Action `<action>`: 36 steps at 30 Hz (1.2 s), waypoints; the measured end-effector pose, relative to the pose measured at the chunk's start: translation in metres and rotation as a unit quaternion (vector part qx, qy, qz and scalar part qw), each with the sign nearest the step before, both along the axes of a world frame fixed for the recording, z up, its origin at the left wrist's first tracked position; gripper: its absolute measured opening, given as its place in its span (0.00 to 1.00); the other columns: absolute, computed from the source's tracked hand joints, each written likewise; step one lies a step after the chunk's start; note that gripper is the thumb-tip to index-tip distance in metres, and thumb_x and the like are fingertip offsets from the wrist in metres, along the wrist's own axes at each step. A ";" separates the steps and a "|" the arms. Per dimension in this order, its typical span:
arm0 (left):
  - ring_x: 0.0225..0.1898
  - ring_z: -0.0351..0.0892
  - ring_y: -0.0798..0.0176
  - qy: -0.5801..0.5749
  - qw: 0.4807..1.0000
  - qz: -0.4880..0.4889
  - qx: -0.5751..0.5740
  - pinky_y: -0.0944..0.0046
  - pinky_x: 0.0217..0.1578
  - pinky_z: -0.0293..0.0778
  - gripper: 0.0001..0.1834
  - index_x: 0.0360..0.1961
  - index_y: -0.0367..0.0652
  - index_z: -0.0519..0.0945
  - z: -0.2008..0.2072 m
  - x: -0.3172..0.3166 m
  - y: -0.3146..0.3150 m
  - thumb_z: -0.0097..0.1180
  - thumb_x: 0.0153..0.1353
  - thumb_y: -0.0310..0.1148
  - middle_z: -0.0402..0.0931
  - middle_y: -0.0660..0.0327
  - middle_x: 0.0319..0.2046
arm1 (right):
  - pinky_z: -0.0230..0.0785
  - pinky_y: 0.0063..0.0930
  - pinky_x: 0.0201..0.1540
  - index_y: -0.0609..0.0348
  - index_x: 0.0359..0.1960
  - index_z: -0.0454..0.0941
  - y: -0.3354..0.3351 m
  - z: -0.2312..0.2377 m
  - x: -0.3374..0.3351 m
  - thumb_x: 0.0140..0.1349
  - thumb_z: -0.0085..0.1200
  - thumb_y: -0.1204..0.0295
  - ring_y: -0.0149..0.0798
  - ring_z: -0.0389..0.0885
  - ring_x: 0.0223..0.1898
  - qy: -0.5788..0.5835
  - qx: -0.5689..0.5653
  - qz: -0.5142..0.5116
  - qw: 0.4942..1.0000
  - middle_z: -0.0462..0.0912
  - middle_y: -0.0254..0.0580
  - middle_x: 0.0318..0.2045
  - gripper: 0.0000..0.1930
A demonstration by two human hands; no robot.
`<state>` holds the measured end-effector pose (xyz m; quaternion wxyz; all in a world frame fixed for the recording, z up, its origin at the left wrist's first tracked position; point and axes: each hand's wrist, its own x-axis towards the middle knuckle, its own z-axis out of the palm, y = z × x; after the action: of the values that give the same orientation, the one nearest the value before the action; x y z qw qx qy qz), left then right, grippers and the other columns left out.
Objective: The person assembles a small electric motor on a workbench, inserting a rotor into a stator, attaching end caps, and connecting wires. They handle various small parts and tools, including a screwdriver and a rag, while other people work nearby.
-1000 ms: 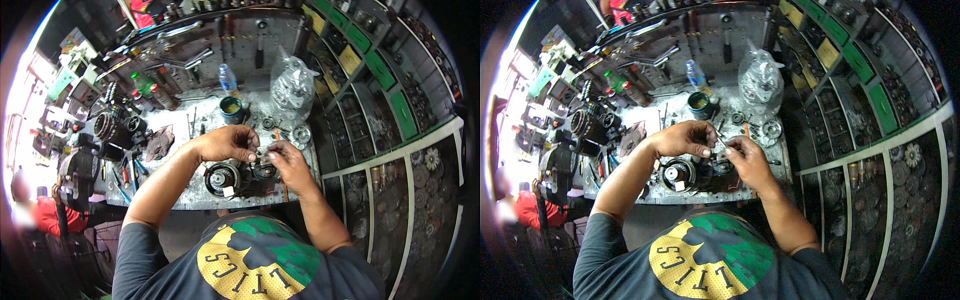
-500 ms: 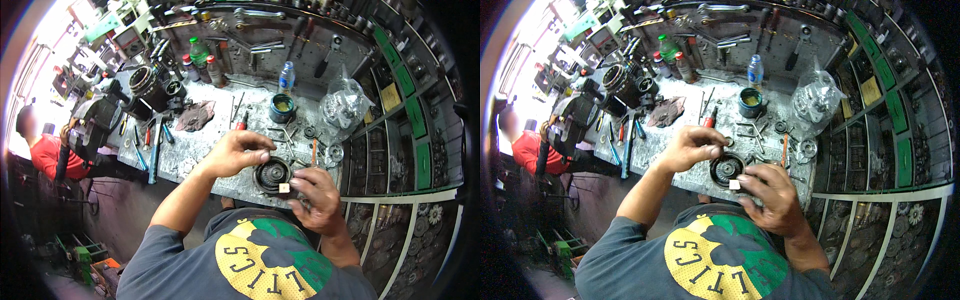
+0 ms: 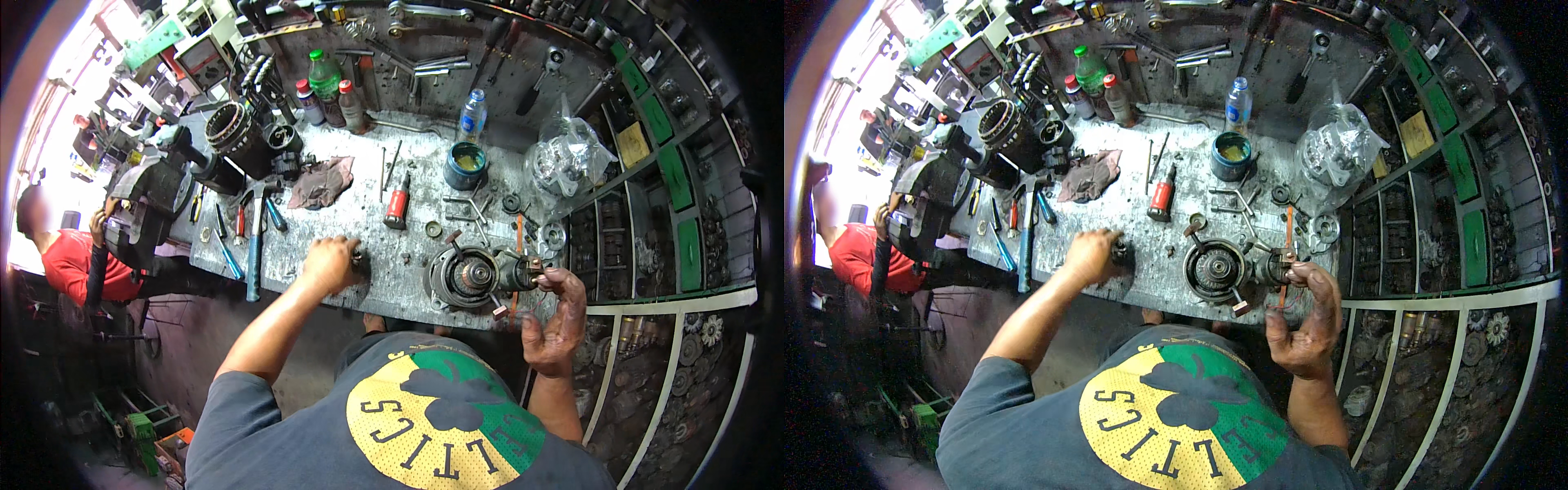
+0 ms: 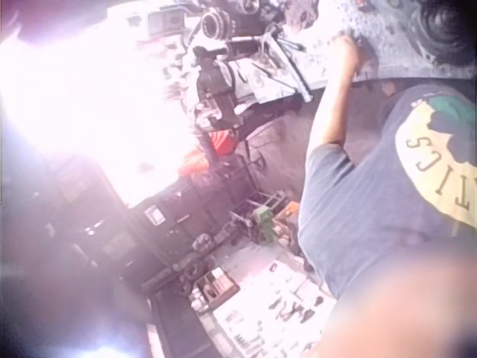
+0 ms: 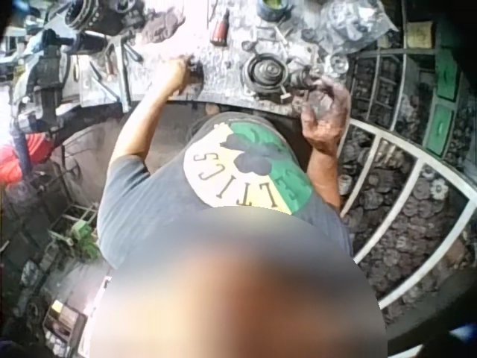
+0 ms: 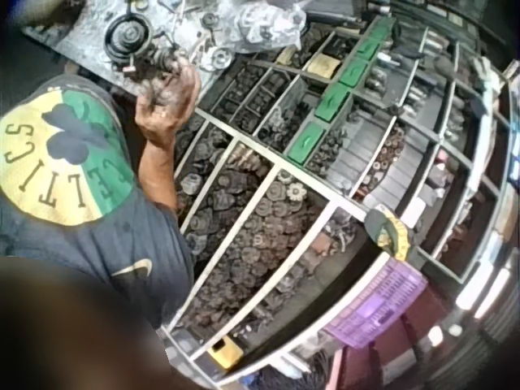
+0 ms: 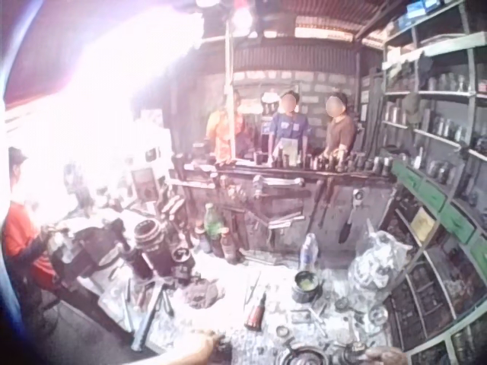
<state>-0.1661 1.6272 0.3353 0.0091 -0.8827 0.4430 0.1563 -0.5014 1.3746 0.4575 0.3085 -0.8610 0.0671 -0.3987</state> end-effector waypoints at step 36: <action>0.54 0.90 0.45 -0.039 0.747 -0.193 -0.635 0.51 0.53 0.85 0.30 0.51 0.42 0.80 0.241 -0.158 -0.103 0.85 0.49 0.26 0.87 0.47 0.59 | 0.85 0.41 0.49 0.66 0.57 0.86 -0.062 0.151 0.080 0.66 0.64 0.75 0.54 0.94 0.45 0.018 -0.076 0.230 0.970 0.92 0.59 0.44 0.19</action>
<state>-0.3239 1.5241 0.5760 -0.5062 -0.5854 0.6006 -0.2007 -0.4210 1.3126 0.6084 0.3245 -0.8814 -0.1575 -0.3050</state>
